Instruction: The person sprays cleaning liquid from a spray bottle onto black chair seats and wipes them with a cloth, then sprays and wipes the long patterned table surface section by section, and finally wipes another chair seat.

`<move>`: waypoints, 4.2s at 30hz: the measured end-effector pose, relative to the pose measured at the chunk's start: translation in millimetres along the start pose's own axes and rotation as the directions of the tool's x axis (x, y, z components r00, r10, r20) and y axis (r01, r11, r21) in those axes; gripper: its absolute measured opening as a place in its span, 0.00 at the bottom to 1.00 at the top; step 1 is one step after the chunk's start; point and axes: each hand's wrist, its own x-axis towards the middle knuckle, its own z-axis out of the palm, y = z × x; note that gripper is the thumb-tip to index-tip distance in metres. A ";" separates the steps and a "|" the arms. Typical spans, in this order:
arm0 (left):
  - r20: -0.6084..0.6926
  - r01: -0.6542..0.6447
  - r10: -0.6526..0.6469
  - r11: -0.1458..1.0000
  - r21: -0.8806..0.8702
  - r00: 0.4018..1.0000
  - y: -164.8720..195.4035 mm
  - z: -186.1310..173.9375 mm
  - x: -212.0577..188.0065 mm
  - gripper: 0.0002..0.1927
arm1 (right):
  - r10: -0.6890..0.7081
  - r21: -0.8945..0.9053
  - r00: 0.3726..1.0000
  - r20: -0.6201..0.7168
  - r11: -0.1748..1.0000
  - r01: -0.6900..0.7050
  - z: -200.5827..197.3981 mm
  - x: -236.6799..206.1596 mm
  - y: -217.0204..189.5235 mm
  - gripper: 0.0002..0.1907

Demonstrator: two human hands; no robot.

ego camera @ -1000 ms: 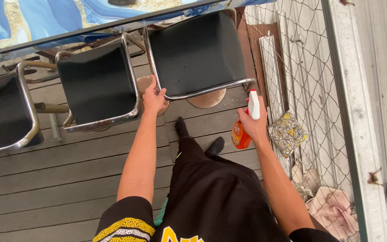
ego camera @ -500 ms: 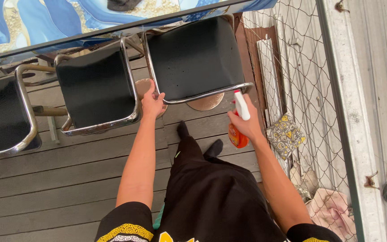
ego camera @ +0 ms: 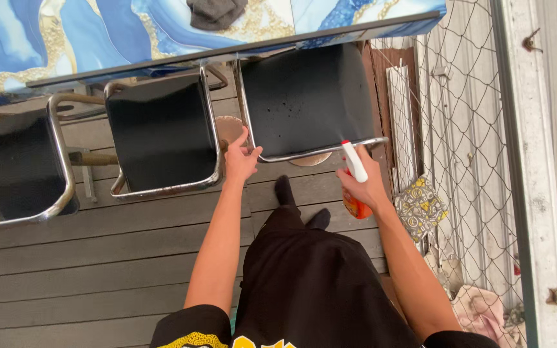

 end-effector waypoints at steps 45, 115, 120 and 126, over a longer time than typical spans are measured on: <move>0.063 -0.287 0.280 0.924 0.253 0.958 34.6 -34.6 64.8 0.11 | 0.165 -0.248 0.906 0.389 0.966 -0.069 21.7 106.3 -65.0 0.21; 0.024 -0.538 0.543 0.836 -0.113 0.839 148.0 -106.6 45.1 0.52 | -0.331 0.630 0.880 0.342 0.775 0.046 160.1 237.6 -209.0 0.28; -0.271 -0.658 0.623 0.752 -0.053 0.734 140.8 -155.8 57.9 0.44 | -0.611 0.694 0.558 0.562 0.715 0.083 164.5 316.9 -210.6 0.44; -0.298 -0.572 0.497 0.772 -0.278 0.815 135.3 -193.5 95.4 0.35 | -0.577 -0.399 0.802 0.155 0.706 0.585 198.1 349.8 -191.5 0.35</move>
